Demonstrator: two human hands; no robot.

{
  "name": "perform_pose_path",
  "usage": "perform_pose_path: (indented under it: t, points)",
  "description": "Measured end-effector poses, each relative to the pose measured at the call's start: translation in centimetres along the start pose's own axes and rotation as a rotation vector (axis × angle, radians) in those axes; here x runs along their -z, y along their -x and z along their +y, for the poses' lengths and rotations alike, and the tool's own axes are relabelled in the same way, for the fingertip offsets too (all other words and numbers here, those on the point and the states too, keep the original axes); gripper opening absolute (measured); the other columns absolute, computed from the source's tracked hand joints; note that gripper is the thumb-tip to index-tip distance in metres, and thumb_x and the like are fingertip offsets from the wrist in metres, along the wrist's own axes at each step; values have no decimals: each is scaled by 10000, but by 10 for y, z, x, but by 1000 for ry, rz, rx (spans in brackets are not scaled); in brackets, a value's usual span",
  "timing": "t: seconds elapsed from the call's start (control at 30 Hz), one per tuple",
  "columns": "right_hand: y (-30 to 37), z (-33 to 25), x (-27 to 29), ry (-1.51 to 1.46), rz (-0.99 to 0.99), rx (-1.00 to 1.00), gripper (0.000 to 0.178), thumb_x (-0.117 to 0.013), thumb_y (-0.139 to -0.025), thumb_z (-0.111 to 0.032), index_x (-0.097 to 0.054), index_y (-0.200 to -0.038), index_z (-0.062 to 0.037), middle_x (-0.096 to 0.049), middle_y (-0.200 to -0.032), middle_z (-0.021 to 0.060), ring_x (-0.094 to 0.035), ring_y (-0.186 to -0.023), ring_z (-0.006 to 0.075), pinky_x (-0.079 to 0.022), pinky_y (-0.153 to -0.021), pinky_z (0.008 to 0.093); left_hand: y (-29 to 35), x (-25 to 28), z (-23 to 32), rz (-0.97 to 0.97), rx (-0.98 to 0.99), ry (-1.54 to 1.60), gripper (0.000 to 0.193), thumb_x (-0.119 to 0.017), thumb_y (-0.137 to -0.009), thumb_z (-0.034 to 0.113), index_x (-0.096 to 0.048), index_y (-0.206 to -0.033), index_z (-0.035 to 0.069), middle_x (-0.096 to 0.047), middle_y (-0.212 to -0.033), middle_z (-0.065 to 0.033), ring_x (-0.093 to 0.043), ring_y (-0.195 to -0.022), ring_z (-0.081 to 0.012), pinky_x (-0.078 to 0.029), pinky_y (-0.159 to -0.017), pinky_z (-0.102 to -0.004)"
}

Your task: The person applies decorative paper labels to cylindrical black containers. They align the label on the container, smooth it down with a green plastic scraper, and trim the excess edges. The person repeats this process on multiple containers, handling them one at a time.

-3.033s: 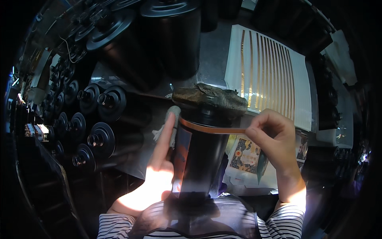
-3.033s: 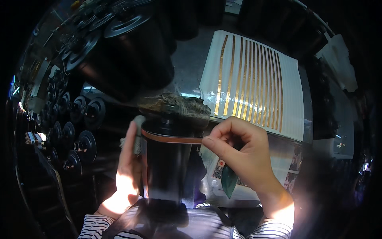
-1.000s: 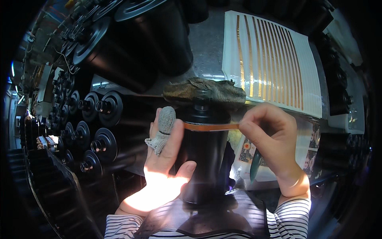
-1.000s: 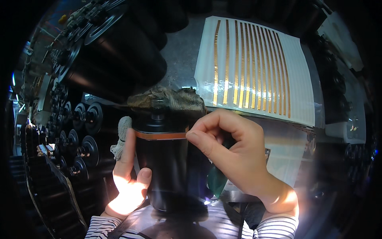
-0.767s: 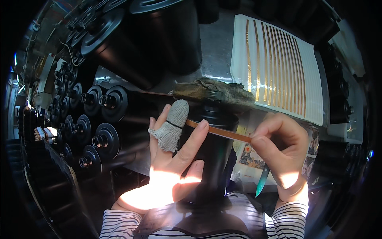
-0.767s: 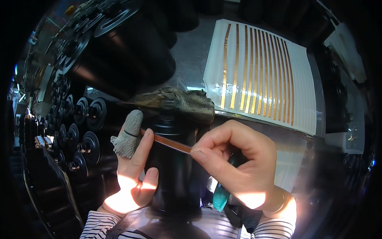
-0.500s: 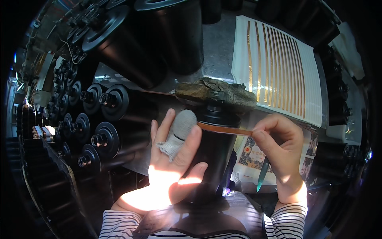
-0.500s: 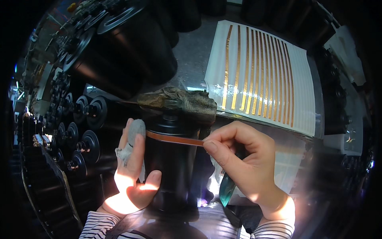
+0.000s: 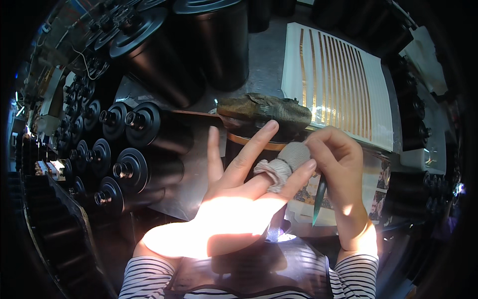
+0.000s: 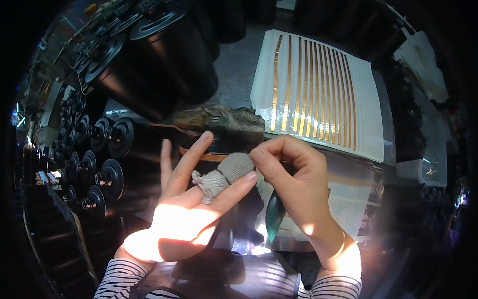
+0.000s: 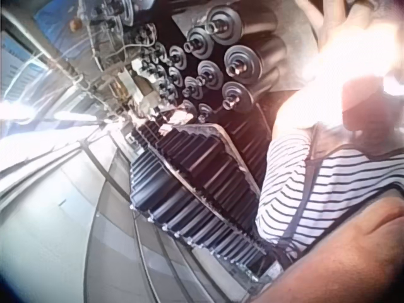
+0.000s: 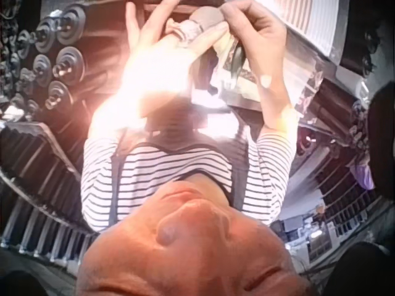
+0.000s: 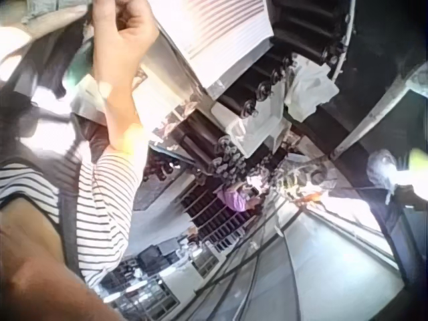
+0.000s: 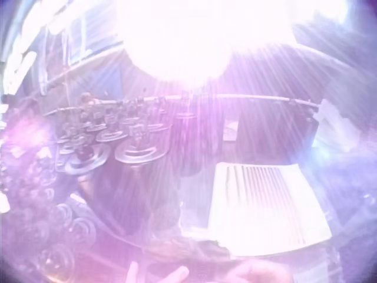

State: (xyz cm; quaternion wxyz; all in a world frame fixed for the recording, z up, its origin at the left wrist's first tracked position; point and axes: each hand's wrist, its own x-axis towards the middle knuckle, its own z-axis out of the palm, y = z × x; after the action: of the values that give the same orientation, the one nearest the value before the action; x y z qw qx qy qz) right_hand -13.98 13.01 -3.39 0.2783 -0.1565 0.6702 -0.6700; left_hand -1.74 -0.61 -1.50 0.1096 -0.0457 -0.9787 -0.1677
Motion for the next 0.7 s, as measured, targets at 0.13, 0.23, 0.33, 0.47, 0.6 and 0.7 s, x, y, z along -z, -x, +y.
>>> perform_pose_path:
  t: [0.13,0.23,0.33,0.47,0.6,0.7]
  points:
    - [0,3,-1,10,-63,59,107,-669,-810,-101,-601,-789,-22,-515,-660,-61,-405,-585,-4,-319,-537,153,22,-20,-5,140,275,850,787,-643,-782,205,-168,-1400,96,-357,-1300,-212,-323,-1264,-383,-243,-1029,-524]
    - [-4,4,-9,-25,-64,83,109,-670,-806,-101,-601,-782,-20,-513,-652,-61,-397,-577,-4,-307,-528,154,24,-24,-8,164,539,1112,984,-676,-761,231,20,-1434,59,-224,-1397,-249,-278,-1283,-365,-286,-1031,-446]
    - [-6,3,-15,19,-83,131,104,-669,-802,-98,-610,-784,-15,-513,-645,-61,-399,-580,-2,-308,-531,155,30,-35,-22,201,491,1079,950,-676,-765,216,-24,-1439,63,-240,-1392,-261,-286,-1288,-350,-294,-1028,-437]
    - [-6,-2,-13,29,-97,74,105,-675,-796,-100,-618,-784,-13,-530,-654,-57,-407,-587,-1,-321,-542,155,32,-29,-20,306,327,612,715,-678,-748,180,-341,-1360,29,-379,-1316,-294,-337,-1259,-426,-264,-1038,-472]
    - [-5,1,-12,48,-95,74,103,-676,-794,-98,-619,-781,-13,-544,-664,-53,-415,-592,-1,-326,-546,154,19,-16,-9,296,206,147,550,-675,-724,128,-530,-1254,159,-607,-1020,-210,-414,-1197,-444,-206,-976,-659]
    - [-2,-2,-10,53,-89,54,100,-676,-796,-91,-619,-776,-11,-550,-672,-48,-425,-605,1,-330,-550,154,12,-17,-2,244,200,-76,531,-614,-735,73,-540,-1236,232,-618,-855,-117,-411,-1210,-384,-145,-932,-739]
